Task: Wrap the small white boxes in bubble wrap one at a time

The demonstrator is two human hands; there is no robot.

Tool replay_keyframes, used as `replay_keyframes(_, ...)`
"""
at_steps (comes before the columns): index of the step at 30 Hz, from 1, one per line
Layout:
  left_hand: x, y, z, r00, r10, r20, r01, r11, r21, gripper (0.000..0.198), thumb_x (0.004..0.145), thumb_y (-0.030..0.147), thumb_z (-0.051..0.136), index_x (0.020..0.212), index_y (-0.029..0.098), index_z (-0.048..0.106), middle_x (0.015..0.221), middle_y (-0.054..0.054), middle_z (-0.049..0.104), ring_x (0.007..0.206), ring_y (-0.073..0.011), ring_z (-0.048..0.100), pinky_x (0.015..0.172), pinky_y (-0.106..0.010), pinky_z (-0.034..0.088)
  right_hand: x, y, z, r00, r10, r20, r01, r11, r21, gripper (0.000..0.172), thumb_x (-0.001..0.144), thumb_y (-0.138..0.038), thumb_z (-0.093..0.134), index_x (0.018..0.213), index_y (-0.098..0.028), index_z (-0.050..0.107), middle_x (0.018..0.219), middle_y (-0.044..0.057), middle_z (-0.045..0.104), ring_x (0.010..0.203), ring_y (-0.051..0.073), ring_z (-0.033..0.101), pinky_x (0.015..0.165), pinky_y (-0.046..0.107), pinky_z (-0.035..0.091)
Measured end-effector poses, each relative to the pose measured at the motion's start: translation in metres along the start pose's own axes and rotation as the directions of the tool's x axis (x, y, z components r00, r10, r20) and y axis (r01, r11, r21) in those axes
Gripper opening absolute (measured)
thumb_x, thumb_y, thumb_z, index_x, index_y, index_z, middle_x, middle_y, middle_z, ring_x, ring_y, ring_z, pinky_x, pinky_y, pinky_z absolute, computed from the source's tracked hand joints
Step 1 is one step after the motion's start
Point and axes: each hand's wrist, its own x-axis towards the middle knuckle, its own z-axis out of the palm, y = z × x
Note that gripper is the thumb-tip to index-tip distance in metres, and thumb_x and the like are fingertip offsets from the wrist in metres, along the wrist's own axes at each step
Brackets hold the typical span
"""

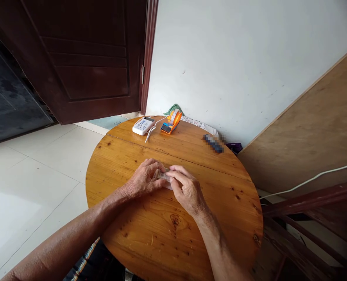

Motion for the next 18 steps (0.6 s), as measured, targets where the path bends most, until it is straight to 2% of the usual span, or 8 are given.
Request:
replay_keyframes(12, 0.0004, -0.0021, 0.0019, 1.0, -0.01, -0.002, 0.01, 1.0, -0.006, 0.024, 0.08, 0.033, 0.073, 0.099, 0.021, 0.065, 0.105, -0.006, 0.064, 0.102, -0.0225, 0.059, 0.093, -0.038, 0.048, 0.0009, -0.0051, 0.0035, 1.0, -0.008, 0.012, 0.009, 0.997, -0.073, 0.031, 0.084, -0.009, 0.045, 0.097, -0.024, 0.068, 0.108, 0.008, 0.067, 0.102, 0.023, 0.063, 0.09, 0.035, 0.052)
replay_keyframes(16, 0.0005, -0.0003, 0.0006, 1.0, -0.03, -0.001, 0.03, 0.999, -0.032, 0.025, 0.081, 0.036, 0.072, 0.098, 0.02, 0.065, 0.103, -0.007, 0.064, 0.101, -0.0226, 0.059, 0.093, -0.038, 0.049, 0.0001, -0.0068, 0.0034, 0.999, -0.016, -0.032, 0.014, 0.998, -0.056, 0.028, 0.085, -0.011, 0.046, 0.094, -0.023, 0.07, 0.112, 0.009, 0.066, 0.104, 0.023, 0.063, 0.091, 0.037, 0.051)
replay_keyframes(18, 0.0009, 0.0019, -0.0004, 0.999, -0.044, 0.0, 0.044, 0.999, -0.03, 0.024, 0.081, 0.035, 0.072, 0.098, 0.02, 0.065, 0.103, -0.006, 0.064, 0.101, -0.0226, 0.059, 0.093, -0.038, 0.048, 0.001, -0.0067, -0.0004, 0.995, -0.005, -0.095, 0.003, 1.0, -0.025, 0.024, 0.087, -0.015, 0.048, 0.09, -0.022, 0.07, 0.117, 0.011, 0.064, 0.106, 0.024, 0.062, 0.094, 0.039, 0.05)
